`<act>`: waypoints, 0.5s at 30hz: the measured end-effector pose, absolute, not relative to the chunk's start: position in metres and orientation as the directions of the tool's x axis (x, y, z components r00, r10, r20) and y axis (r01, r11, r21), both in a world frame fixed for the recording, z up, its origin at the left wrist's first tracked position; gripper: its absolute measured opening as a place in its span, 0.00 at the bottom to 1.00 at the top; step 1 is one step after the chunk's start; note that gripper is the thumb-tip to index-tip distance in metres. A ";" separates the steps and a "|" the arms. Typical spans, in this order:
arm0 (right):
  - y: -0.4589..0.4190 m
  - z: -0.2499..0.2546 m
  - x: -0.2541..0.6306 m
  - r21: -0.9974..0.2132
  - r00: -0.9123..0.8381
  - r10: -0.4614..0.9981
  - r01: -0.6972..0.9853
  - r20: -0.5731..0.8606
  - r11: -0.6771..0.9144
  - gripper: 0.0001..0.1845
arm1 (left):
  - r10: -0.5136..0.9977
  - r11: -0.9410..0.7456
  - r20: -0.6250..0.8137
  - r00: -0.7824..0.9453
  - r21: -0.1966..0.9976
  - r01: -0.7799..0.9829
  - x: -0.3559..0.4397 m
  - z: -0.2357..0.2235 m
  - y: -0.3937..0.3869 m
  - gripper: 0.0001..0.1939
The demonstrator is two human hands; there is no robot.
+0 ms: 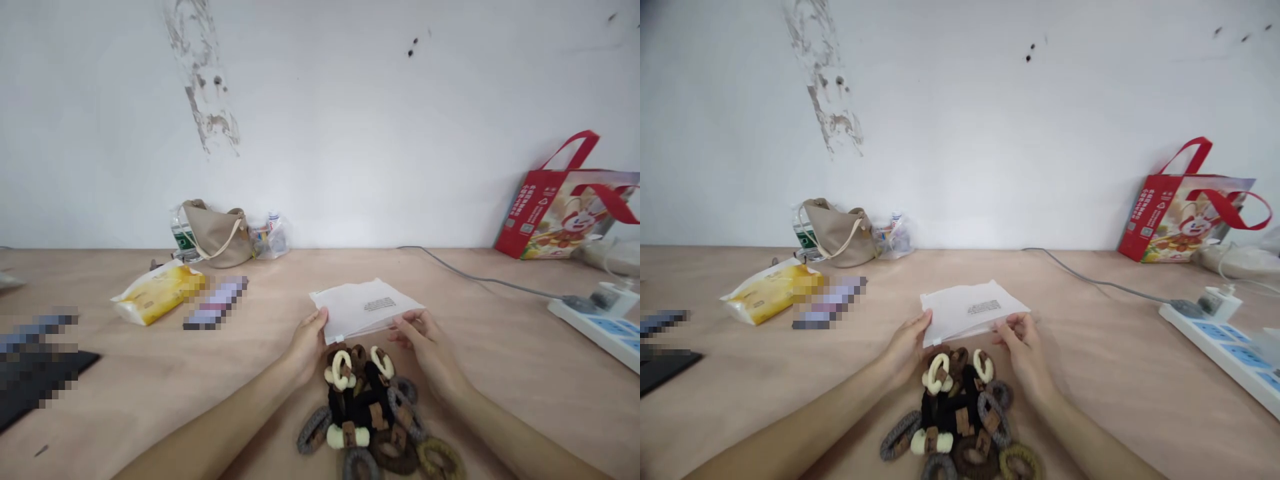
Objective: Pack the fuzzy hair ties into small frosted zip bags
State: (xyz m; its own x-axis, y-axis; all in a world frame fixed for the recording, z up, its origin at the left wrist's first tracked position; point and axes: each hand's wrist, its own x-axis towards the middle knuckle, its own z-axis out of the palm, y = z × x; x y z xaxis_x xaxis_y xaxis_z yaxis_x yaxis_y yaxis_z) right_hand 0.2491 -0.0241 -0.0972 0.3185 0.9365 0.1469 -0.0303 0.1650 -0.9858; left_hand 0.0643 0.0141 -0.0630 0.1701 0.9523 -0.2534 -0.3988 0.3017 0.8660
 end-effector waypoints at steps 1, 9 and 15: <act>-0.023 -0.096 0.251 -0.985 0.338 0.929 -0.032 0.148 0.168 0.19 | 0.950 0.304 -0.249 0.187 0.870 -0.388 0.064 -0.064 0.015 0.08; -0.024 -0.092 0.252 -0.975 0.356 0.912 -0.014 0.201 0.220 0.18 | 0.947 0.160 -0.091 0.307 0.965 -0.208 0.057 -0.061 0.018 0.25; -0.024 -0.092 0.252 -0.970 0.357 0.906 0.000 0.229 0.245 0.18 | 0.915 0.142 -0.108 0.388 0.988 -0.060 0.055 -0.052 0.016 0.28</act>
State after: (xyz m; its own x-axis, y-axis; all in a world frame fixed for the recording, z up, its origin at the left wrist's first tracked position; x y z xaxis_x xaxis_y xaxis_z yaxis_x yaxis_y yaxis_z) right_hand 0.2516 -0.0240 -0.0916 0.3568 0.9057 0.2289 -0.0002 0.2451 -0.9695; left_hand 0.0546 0.0161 -0.0522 0.3878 0.9153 -0.1085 -0.0598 0.1424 0.9880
